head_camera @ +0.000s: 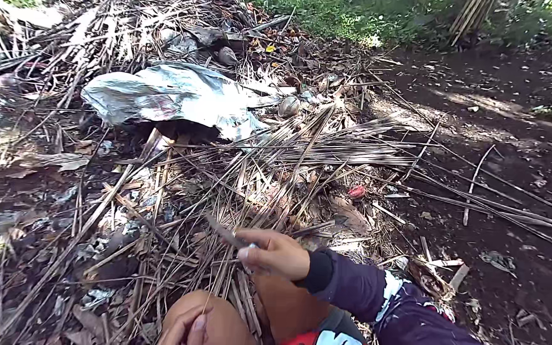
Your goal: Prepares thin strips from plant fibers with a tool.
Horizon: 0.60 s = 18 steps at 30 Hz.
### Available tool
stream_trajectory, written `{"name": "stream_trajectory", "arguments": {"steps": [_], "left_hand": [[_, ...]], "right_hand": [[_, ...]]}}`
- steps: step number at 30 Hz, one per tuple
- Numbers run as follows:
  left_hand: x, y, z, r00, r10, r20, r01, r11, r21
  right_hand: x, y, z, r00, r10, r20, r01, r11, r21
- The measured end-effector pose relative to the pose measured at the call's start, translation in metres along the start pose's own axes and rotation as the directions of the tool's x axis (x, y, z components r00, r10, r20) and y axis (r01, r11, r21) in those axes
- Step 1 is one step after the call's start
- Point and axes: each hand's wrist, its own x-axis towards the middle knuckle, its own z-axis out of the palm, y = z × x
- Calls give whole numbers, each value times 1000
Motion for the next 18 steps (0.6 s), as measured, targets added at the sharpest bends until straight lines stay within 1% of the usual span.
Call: {"name": "stream_trajectory", "arguments": {"steps": [2, 5, 6, 7, 9, 10, 11, 12, 13, 15, 17, 18], "left_hand": [[9, 7, 6, 991, 125, -40, -115, 976, 185], [12, 14, 10, 969, 239, -62, -200, 907, 371], [11, 15, 10, 960, 271, -69, -218, 881, 420], [10, 16, 10, 954, 292, -72, -229, 860, 456], [8, 18, 8, 955, 286, -77, -217, 852, 477], [7, 19, 7, 961, 261, -88, -194, 868, 458], [6, 17, 7, 966, 234, -106, -170, 893, 417], [6, 14, 7, 969, 207, -132, -149, 922, 358], [6, 11, 8, 970, 184, -156, -132, 947, 294], [9, 6, 11, 972, 141, -189, -115, 983, 144], [12, 10, 13, 978, 99, -182, -96, 995, 23], [13, 12, 15, 981, 84, -178, -89, 996, -22]], "right_hand": [[-9, 3, 16, 998, 36, 46, -35, 999, -34], [-19, 7, 31, 982, 114, 152, -107, 993, -54], [-19, 7, 29, 981, 118, 157, -114, 993, -36], [-18, 4, 22, 988, 102, 116, -101, 995, -9], [-9, -8, -3, 996, 8, -86, -2, 998, 65], [-4, -14, -17, 977, -40, -208, 60, 994, 94], [1, -18, -28, 951, -81, -299, 116, 988, 102], [4, -22, -36, 931, -116, -347, 161, 982, 102], [5, -24, -38, 923, -142, -359, 192, 976, 106], [4, -21, -28, 950, -140, -279, 177, 978, 112], [-1, -11, -3, 993, -64, -102, 74, 993, 91], [-3, -5, 11, 1000, -18, 0, 18, 997, 73]]}}
